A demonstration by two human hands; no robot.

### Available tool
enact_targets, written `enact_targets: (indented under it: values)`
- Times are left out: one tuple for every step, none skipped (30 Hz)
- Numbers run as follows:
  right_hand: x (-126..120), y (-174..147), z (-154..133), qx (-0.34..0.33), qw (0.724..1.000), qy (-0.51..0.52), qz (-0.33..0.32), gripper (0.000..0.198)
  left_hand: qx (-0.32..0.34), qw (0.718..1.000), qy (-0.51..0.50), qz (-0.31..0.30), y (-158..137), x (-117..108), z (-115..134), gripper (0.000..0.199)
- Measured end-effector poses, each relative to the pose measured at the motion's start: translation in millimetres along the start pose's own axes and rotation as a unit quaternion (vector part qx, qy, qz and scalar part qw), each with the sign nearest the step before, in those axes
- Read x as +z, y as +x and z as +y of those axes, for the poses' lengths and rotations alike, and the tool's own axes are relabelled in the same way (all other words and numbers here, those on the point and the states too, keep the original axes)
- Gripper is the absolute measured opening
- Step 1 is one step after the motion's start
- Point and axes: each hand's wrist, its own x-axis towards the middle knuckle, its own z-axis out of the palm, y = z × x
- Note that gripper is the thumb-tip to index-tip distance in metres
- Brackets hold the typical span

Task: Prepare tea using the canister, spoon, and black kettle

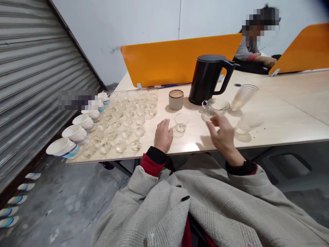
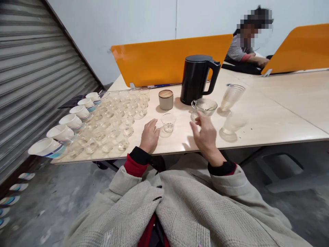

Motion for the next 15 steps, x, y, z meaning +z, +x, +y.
enact_targets:
  values:
    - [8.8, -3.1, 1.4, -0.013, 0.998, -0.007, -0.066, 0.059, -0.001, 1.000, 0.028, -0.010, -1.2, -0.6, 0.6, 0.054]
    - [17.5, -4.8, 3.4, -0.023, 0.990, -0.026, -0.135, 0.065, -0.004, 0.998, 0.051, -0.023, -2.4, -0.4, 1.1, 0.056]
    - [25.4, -5.5, 5.6, -0.031, 0.978, -0.053, -0.200, 0.073, -0.008, 0.997, 0.069, -0.037, -3.5, 0.4, 1.5, 0.057]
    - [32.0, -5.2, 7.3, -0.037, 0.962, -0.083, -0.256, 0.079, -0.011, 0.995, 0.082, -0.050, -4.4, 1.4, 1.8, 0.058]
    - [37.0, -4.3, 8.2, -0.040, 0.947, -0.111, -0.300, 0.084, -0.012, 0.994, 0.092, -0.061, -5.1, 2.5, 2.0, 0.058]
    - [40.6, -3.1, 8.2, -0.042, 0.933, -0.134, -0.332, 0.087, -0.012, 0.993, 0.099, -0.070, -5.5, 3.4, 2.1, 0.058]
    - [42.8, -1.7, 7.2, -0.042, 0.922, -0.153, -0.354, 0.088, -0.012, 0.991, 0.104, -0.080, -5.6, 3.9, 2.2, 0.057]
    - [43.9, -0.3, 5.5, -0.042, 0.914, -0.166, -0.368, 0.089, -0.012, 0.990, 0.109, -0.090, -5.5, 4.0, 2.3, 0.057]
    - [44.3, 0.8, 3.5, -0.043, 0.908, -0.174, -0.378, 0.089, -0.013, 0.988, 0.116, -0.102, -5.2, 3.7, 2.6, 0.057]
    - [44.3, 1.7, 1.4, -0.045, 0.904, -0.180, -0.385, 0.089, -0.014, 0.986, 0.122, -0.114, -4.8, 3.1, 3.1, 0.058]
    - [44.1, 2.2, -0.5, -0.048, 0.901, -0.184, -0.389, 0.089, -0.015, 0.984, 0.128, -0.123, -4.5, 2.3, 3.6, 0.058]
    - [43.7, 2.4, -2.2, -0.051, 0.900, -0.186, -0.391, 0.090, -0.014, 0.982, 0.134, -0.130, -4.2, 1.4, 4.1, 0.059]
    - [43.4, 2.4, -3.4, -0.054, 0.899, -0.188, -0.391, 0.090, -0.013, 0.981, 0.137, -0.135, -4.1, 0.6, 4.5, 0.059]
    - [43.0, 2.1, -4.4, -0.055, 0.899, -0.189, -0.391, 0.090, -0.011, 0.980, 0.141, -0.139, -4.1, -0.1, 4.8, 0.060]
    - [42.7, 1.7, -5.0, -0.056, 0.899, -0.191, -0.390, 0.090, -0.009, 0.979, 0.143, -0.142, -4.3, -0.7, 4.9, 0.060]
